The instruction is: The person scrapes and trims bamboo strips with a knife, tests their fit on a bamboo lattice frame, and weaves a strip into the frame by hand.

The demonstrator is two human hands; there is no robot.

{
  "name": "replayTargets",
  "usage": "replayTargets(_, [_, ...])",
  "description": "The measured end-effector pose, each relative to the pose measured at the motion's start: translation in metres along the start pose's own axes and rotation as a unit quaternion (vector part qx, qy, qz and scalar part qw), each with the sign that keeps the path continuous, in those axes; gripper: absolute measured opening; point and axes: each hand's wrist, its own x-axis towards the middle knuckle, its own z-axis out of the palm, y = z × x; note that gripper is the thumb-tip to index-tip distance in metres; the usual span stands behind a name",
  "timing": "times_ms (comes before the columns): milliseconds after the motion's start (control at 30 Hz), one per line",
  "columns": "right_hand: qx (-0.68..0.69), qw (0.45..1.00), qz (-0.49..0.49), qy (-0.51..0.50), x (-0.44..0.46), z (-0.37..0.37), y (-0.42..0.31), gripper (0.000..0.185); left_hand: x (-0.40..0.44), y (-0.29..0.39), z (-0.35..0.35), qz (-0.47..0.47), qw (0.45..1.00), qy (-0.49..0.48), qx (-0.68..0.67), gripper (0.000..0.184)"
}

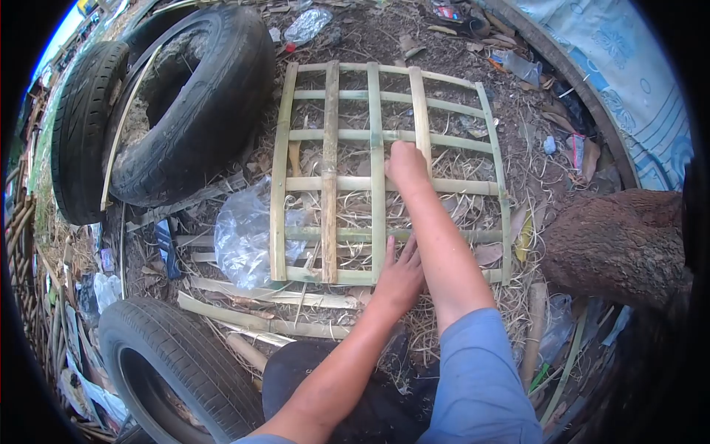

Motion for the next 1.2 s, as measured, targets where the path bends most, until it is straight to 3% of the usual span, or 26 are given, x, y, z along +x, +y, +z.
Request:
replayTargets(300, [0.004,0.999,0.012,-0.035,0.004,0.002,0.004,0.017,0.001,0.001,-0.005,-0.006,0.999,-0.029,-0.016,0.066])
replayTargets(400, [0.153,0.987,0.035,0.031,0.008,0.002,0.013,0.023,0.000,0.002,-0.002,-0.008,1.000,0.017,-0.020,0.065])
replayTargets(467, [0.181,0.981,-0.006,0.066,0.012,-0.010,0.019,0.023,0.001,0.004,-0.009,-0.008,1.000,0.028,0.011,0.064])
replayTargets(633, [0.307,0.948,0.064,0.063,0.009,-0.068,0.033,0.024,0.003,0.007,-0.008,-0.013,0.998,0.053,-0.003,0.065])
replayTargets(733, [0.342,0.934,0.022,0.100,-0.009,-0.086,0.061,0.019,0.003,0.003,-0.026,-0.028,0.999,0.032,-0.009,0.070])
replayTargets(800, [0.365,0.925,0.088,0.057,-0.040,-0.104,0.065,0.016,-0.001,0.003,-0.015,-0.038,0.999,0.024,0.005,0.075])
replayTargets(933, [0.298,0.950,0.080,0.049,-0.085,-0.088,0.097,0.018,-0.004,0.011,-0.031,-0.044,0.998,0.042,0.005,0.076])
replayTargets(1000, [0.331,0.938,0.102,0.015,-0.108,-0.076,0.099,0.017,-0.009,0.008,-0.046,-0.152,0.988,-0.008,0.025,0.073])
replayTargets(1067, [0.271,0.960,0.060,0.044,-0.128,-0.056,0.104,0.018,-0.015,0.000,-0.056,-0.159,0.987,-0.005,0.027,0.068])
replayTargets(1133, [0.276,0.955,0.094,0.050,-0.148,-0.060,0.078,0.024,-0.015,-0.003,-0.063,-0.179,0.983,-0.037,0.026,0.064])
replayTargets(1200, [0.092,0.979,0.175,-0.054,-0.162,-0.064,0.055,0.032,-0.013,-0.003,-0.063,-0.161,0.987,-0.008,0.030,0.059])
